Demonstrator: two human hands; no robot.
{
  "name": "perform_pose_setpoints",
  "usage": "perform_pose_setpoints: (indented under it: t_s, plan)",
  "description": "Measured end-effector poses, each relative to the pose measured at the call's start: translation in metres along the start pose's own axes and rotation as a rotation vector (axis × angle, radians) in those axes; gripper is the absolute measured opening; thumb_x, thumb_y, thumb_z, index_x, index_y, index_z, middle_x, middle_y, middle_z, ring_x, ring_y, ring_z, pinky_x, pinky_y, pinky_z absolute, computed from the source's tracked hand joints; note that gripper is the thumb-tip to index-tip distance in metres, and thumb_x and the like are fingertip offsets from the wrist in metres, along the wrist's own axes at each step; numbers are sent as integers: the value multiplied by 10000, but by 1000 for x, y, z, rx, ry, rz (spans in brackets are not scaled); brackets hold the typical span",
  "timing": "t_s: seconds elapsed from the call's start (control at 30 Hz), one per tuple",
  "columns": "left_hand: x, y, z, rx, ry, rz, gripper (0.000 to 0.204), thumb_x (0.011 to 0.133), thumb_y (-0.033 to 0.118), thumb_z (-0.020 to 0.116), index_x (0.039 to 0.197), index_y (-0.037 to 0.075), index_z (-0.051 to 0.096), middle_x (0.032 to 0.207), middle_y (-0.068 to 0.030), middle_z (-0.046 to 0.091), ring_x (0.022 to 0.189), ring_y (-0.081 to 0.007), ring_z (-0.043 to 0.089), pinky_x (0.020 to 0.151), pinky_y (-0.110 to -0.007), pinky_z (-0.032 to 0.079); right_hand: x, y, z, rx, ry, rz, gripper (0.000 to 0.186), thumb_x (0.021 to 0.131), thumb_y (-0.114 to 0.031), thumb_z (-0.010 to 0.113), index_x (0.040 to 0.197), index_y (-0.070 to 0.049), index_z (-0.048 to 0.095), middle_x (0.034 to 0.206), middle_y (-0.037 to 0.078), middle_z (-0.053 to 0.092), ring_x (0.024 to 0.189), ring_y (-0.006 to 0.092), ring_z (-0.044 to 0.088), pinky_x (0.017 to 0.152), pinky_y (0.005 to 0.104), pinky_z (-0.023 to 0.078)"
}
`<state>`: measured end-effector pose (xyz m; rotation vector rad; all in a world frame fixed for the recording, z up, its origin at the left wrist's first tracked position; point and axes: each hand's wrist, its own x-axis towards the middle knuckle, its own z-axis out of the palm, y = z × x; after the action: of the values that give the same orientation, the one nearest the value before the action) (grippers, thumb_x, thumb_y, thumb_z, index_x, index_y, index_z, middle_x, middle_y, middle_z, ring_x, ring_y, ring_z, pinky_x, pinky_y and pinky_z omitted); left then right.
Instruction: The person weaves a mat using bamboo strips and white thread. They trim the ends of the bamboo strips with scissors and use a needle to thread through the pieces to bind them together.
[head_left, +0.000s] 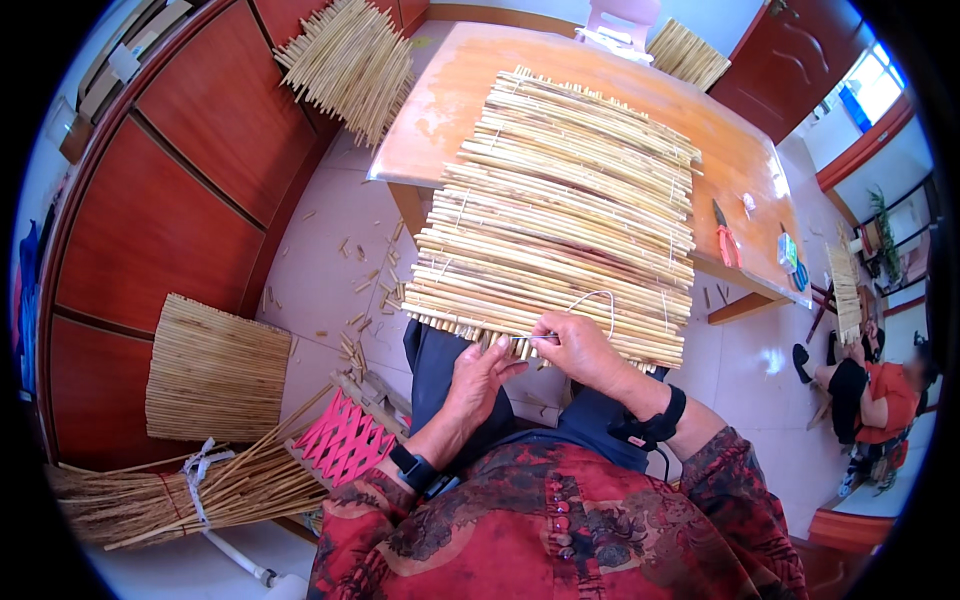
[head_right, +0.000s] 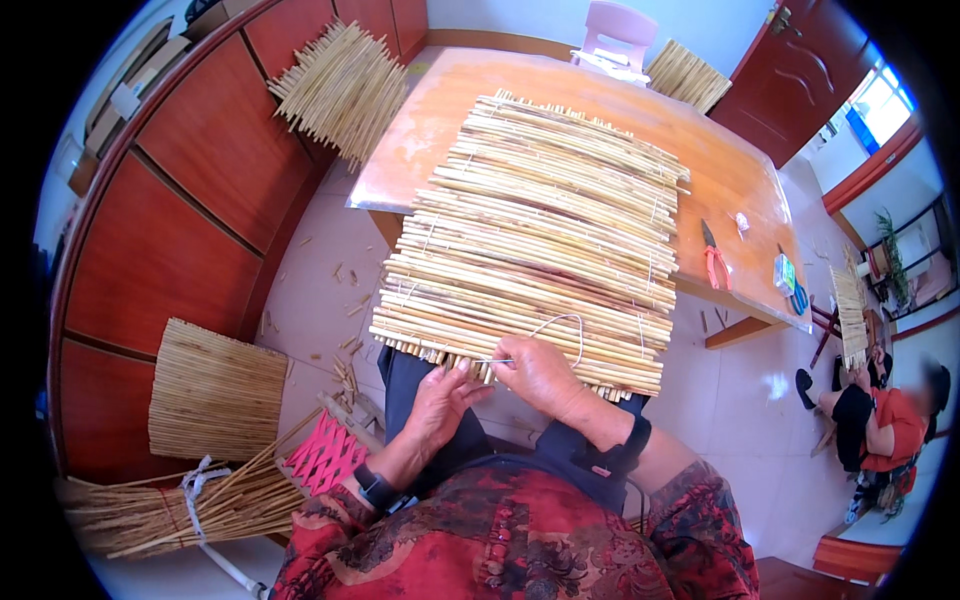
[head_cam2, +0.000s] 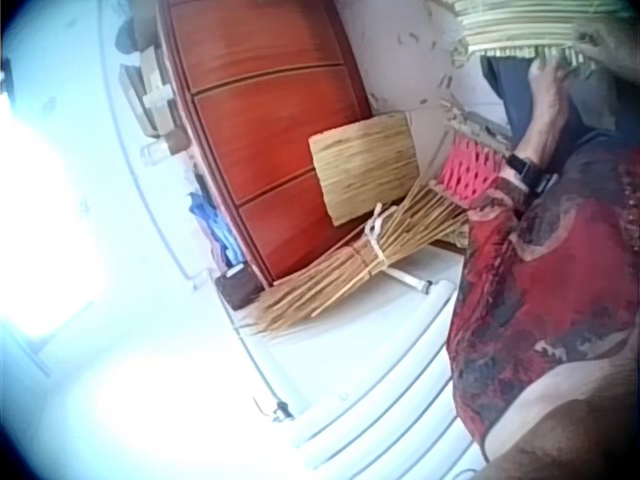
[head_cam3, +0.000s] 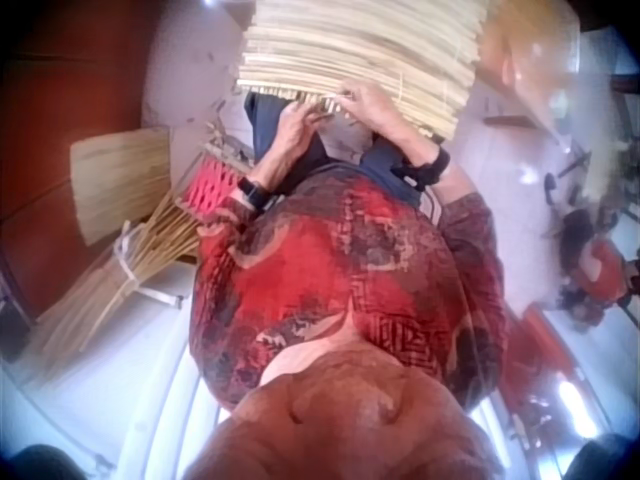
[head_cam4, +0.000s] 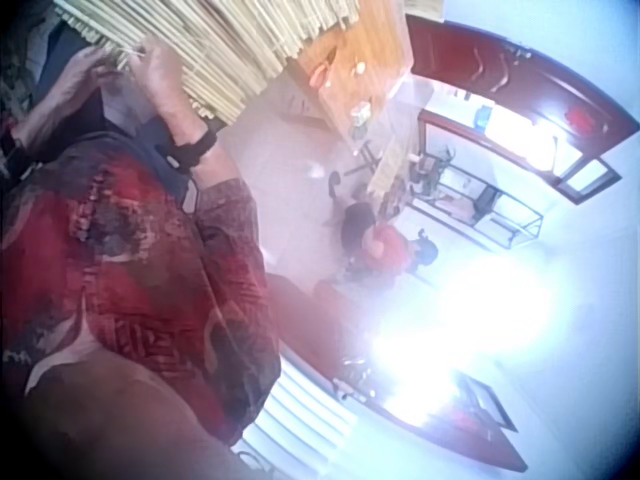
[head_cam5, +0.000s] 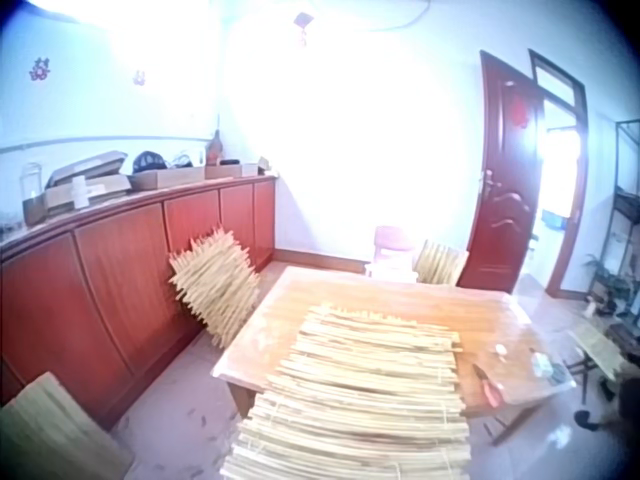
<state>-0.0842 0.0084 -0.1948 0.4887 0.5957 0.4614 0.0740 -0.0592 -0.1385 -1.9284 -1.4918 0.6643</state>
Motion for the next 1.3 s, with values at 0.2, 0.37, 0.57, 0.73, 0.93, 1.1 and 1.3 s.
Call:
perform_pose_setpoints:
  t_s: [0.2,0.37,0.57,0.73,0.93,1.1,1.3]
  plan:
    - [10,-4,14,20,105,103,360,833,248,623,1061,-1,499,966,-82,599,867,-170,593,766,-371,494,-5,-2,-18,170,-180,-54,155,754,-166,639,800,-22,606,773,100,579,675,188,556,616,294,443]
    - [14,-2,24,30,192,105,423,850,277,593,1144,-2,469,1032,-94,583,890,-197,591,699,-406,517,-8,-1,-26,536,-199,42,151,805,-168,611,823,-19,594,896,59,592,781,110,530,684,252,432]
    - [16,-3,23,89,261,168,336,838,247,618,1049,-3,543,907,-75,611,763,-159,611,593,-290,512,4,-20,-15,884,-81,110,190,872,-195,547,890,-9,578,948,51,599,800,73,518,751,236,437]
    - [17,-6,19,87,329,140,304,826,216,629,1041,13,557,896,-62,613,748,-143,606,587,-280,505,8,-28,-3,1281,-133,275,192,907,-212,503,891,-25,540,836,73,596,763,135,551,688,257,448]
    - [15,-2,23,102,346,153,287,833,209,617,1035,16,554,883,-47,606,746,-134,597,591,-295,508,4,-39,-3,1164,-39,421,169,902,-200,516,834,-49,549,720,3,542,642,68,493,576,209,422]
    - [18,-1,23,146,326,184,274,849,222,597,1024,18,548,878,-43,594,738,-125,587,596,-295,509,6,-48,-3,1131,-22,428,180,897,-201,524,793,-56,544,688,-7,523,630,60,470,568,205,408]
    - [20,-6,13,185,290,203,282,854,205,586,1052,11,534,899,-50,592,756,-132,594,618,-292,519,3,-47,-4,1109,-11,394,176,889,-205,534,801,-53,546,689,-1,527,620,68,476,556,208,403]
